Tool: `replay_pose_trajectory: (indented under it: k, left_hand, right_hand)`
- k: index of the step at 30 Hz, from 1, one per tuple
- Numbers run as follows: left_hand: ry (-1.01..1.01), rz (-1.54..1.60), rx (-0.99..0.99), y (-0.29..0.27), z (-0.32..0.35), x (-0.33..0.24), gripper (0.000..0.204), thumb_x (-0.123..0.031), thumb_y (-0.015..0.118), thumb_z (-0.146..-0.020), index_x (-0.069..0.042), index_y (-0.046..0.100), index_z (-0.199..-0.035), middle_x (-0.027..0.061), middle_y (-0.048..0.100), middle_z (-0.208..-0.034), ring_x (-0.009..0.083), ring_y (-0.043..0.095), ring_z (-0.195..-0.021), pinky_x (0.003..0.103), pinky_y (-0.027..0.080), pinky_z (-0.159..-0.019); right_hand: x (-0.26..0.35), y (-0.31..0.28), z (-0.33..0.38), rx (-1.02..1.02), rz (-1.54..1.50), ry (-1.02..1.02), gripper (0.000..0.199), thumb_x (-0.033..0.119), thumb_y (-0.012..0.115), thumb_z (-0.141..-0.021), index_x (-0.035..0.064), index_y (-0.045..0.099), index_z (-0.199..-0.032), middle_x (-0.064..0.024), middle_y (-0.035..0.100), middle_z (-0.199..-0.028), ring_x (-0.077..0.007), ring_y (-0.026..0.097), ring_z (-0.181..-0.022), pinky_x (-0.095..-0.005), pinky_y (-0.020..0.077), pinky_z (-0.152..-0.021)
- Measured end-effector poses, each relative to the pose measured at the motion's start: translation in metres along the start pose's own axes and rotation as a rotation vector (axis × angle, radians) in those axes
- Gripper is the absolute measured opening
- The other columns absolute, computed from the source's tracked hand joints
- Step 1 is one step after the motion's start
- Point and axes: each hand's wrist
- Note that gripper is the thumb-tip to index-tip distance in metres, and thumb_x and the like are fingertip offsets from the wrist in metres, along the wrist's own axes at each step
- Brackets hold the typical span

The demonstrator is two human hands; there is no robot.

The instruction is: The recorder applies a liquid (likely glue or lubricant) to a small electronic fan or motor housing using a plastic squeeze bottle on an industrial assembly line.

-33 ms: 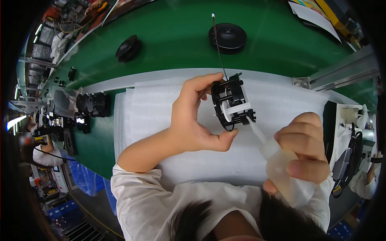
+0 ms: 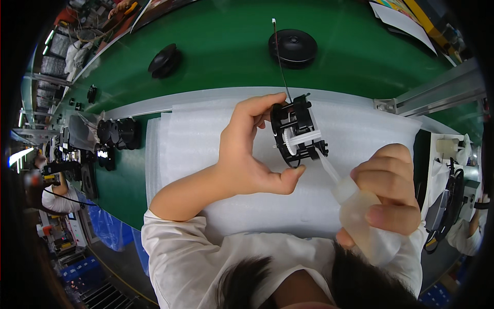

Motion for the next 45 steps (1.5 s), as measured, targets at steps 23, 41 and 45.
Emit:
replay_pose_trajectory:
  k: [23, 41, 45]
  left_hand:
    - [-0.478, 0.786, 0.030, -0.006, -0.003, -0.017, 0.058, -0.025, 0.067, -0.069, 0.002, 0.036, -0.110, 0.0075, 0.050, -0.100, 0.0130, 0.049, -0.091, 0.027, 0.039, -0.081]
    - [-0.272, -0.137, -0.056, -0.025, -0.060, 0.039, 0.045, -0.023, 0.063, -0.069, 0.004, 0.046, -0.102, 0.0092, 0.058, -0.078, 0.0155, 0.056, -0.068, 0.027, 0.045, -0.063]
    - [-0.317, -1.003, 0.118, -0.012, -0.111, 0.071, 0.057, -0.048, 0.058, -0.063, 0.001, 0.054, -0.090, 0.0154, 0.061, -0.073, 0.0252, 0.060, -0.071, 0.034, 0.047, -0.064]
  right_hand:
    - [0.003, 0.002, 0.003, -0.006, 0.065, -0.014, 0.039, 0.035, 0.059, -0.074, 0.0123, 0.038, -0.097, -0.0087, 0.050, -0.069, -0.0200, 0.045, -0.053, -0.0328, 0.0314, -0.051]
    - [-0.043, 0.027, 0.019, -0.269, -1.176, 0.964, 0.046, 0.046, 0.056, -0.073, 0.0061, 0.047, -0.093, -0.0029, 0.049, -0.067, -0.0130, 0.043, -0.049, -0.0259, 0.0346, -0.049]
    - [-0.075, 0.047, 0.035, -0.282, -1.379, 1.203, 0.044, 0.047, 0.050, -0.076, 0.0052, 0.048, -0.091, -0.0037, 0.050, -0.068, -0.0111, 0.043, -0.051, -0.0244, 0.0338, -0.048]
Point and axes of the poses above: each hand's wrist, its own z-axis away from the middle knuckle, its own y-axis out of the palm, x = y × z
